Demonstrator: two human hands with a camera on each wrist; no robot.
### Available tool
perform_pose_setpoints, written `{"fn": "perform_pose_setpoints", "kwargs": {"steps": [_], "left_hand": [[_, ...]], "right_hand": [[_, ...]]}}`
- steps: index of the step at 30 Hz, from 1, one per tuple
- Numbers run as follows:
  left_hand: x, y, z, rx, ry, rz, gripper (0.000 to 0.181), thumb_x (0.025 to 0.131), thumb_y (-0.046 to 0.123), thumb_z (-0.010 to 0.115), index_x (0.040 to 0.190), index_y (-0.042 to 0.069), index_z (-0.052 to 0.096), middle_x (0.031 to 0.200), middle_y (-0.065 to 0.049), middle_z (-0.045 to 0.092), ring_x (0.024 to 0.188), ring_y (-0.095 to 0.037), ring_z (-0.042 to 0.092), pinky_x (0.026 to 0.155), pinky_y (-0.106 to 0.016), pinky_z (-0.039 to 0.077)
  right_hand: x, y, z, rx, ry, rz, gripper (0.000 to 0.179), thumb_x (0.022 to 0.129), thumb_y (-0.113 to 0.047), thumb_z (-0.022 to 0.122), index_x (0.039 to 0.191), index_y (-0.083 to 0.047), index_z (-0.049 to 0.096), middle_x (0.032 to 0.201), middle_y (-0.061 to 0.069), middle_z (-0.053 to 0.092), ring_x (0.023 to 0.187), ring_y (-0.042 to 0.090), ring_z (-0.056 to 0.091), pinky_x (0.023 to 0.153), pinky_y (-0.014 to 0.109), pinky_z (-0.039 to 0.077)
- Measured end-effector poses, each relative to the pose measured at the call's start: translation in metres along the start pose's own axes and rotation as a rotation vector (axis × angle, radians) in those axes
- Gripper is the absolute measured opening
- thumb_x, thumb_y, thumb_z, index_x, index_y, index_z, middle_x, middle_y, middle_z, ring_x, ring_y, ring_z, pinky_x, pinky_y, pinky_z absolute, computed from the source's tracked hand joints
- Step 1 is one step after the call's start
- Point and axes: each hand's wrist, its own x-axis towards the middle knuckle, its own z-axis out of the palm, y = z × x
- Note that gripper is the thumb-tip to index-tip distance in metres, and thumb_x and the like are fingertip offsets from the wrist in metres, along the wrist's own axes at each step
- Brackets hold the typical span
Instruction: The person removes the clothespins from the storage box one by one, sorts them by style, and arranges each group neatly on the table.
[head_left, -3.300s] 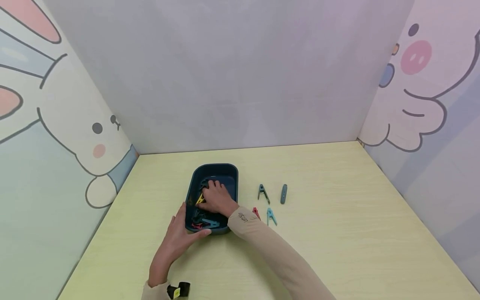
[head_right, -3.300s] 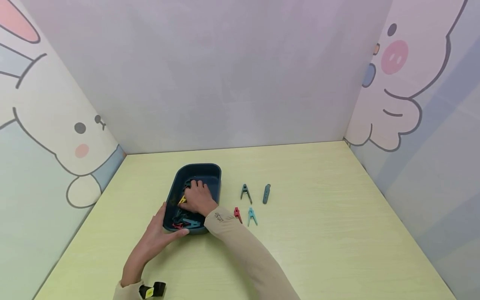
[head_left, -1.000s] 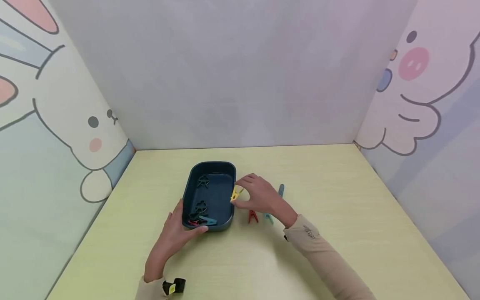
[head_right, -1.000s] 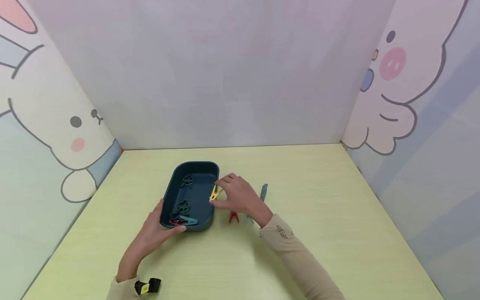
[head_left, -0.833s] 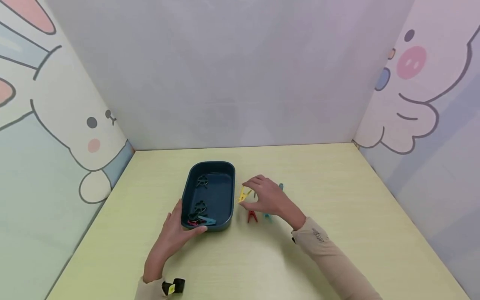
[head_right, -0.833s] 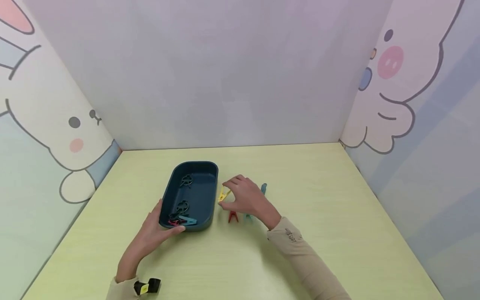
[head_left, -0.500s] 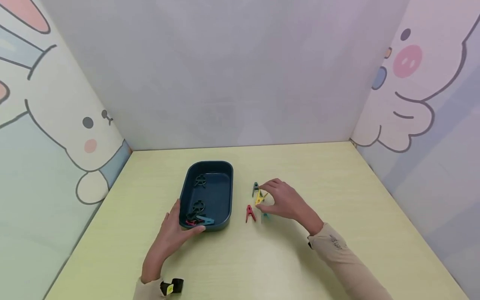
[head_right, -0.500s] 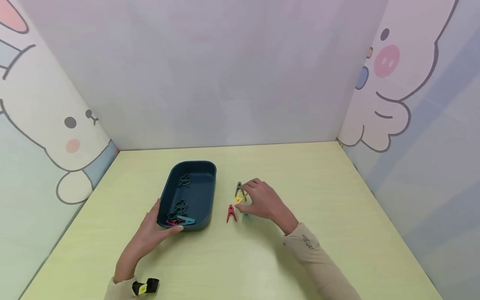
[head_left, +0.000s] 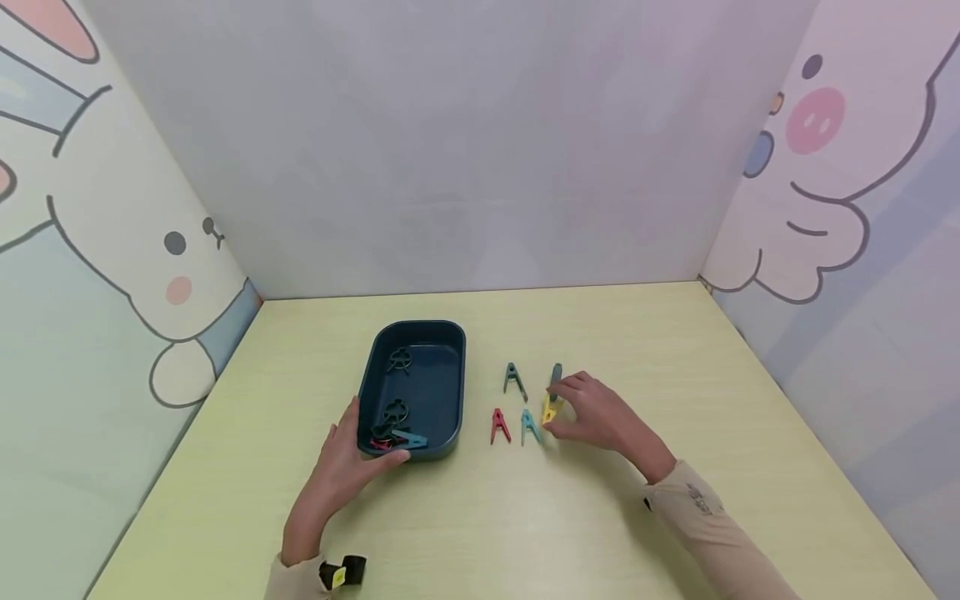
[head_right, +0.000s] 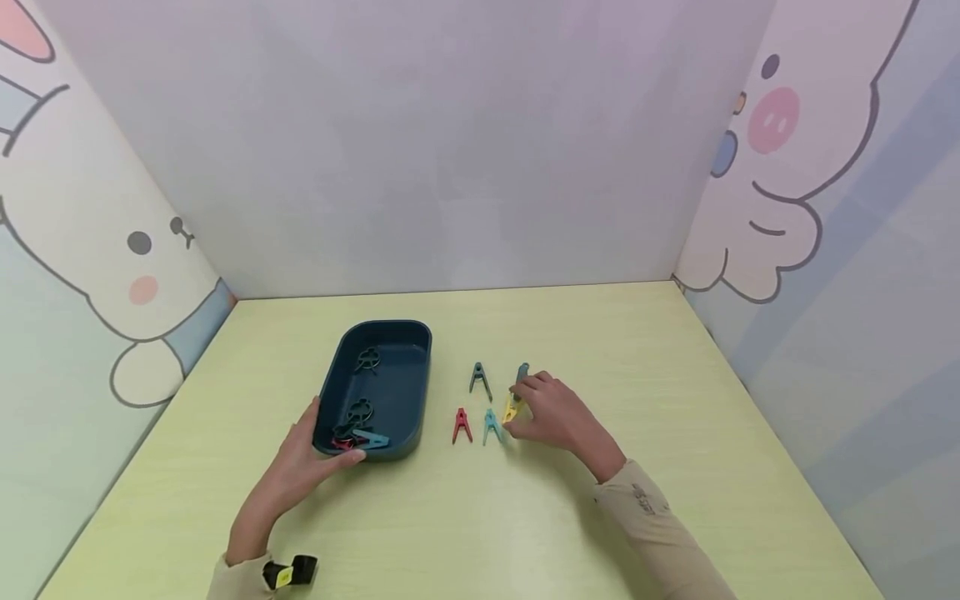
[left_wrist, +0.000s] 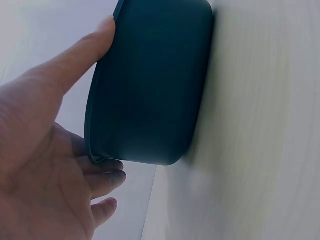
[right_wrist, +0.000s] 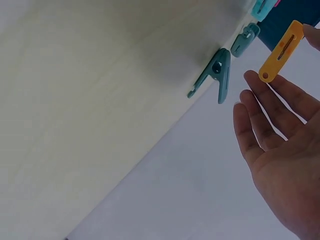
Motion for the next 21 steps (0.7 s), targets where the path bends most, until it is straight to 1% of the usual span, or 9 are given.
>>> {"fn": "perform_pose_setpoints", "kwargs": {"steps": [5, 13, 17, 21], "left_hand": [[0.000, 0.001, 0.000, 0.006, -0.005, -0.012, 0.122, 0.084, 0.045, 0.085, 0.163, -0.003, 0.005, 0.168, -0.029, 0.011, 0.152, -0.052, 0.012, 0.121, -0.067, 0.002], [-0.001, 0.002, -0.001, 0.009, -0.005, -0.016, 0.123, 0.084, 0.046, 0.085, 0.164, -0.003, 0.005, 0.168, -0.029, 0.010, 0.152, -0.051, 0.013, 0.121, -0.066, 0.002], [-0.001, 0.002, 0.000, 0.010, -0.002, -0.014, 0.123, 0.084, 0.047, 0.085, 0.164, -0.002, 0.005, 0.168, -0.029, 0.011, 0.153, -0.051, 0.013, 0.121, -0.066, 0.002], [-0.001, 0.001, 0.000, 0.012, 0.001, -0.012, 0.123, 0.084, 0.047, 0.085, 0.164, -0.002, 0.005, 0.168, -0.028, 0.011, 0.152, -0.050, 0.013, 0.121, -0.067, 0.002]], "right_hand": [[-0.007, 0.003, 0.005, -0.005, -0.015, -0.004, 0.052, 0.087, -0.037, 0.081, 0.122, 0.001, 0.072, 0.120, 0.016, 0.070, 0.115, 0.037, 0.062, 0.095, 0.052, 0.055], [-0.012, 0.005, 0.010, -0.052, -0.015, -0.029, 0.052, 0.084, -0.034, 0.084, 0.120, 0.002, 0.073, 0.113, 0.015, 0.071, 0.106, 0.035, 0.064, 0.089, 0.050, 0.057], [-0.013, 0.007, 0.011, -0.072, -0.024, -0.028, 0.051, 0.083, -0.033, 0.084, 0.119, 0.002, 0.074, 0.111, 0.014, 0.070, 0.103, 0.033, 0.063, 0.087, 0.047, 0.057], [-0.014, 0.008, 0.012, -0.072, -0.044, -0.006, 0.050, 0.082, -0.032, 0.084, 0.118, 0.001, 0.074, 0.109, 0.012, 0.068, 0.100, 0.031, 0.061, 0.084, 0.046, 0.056]]}}
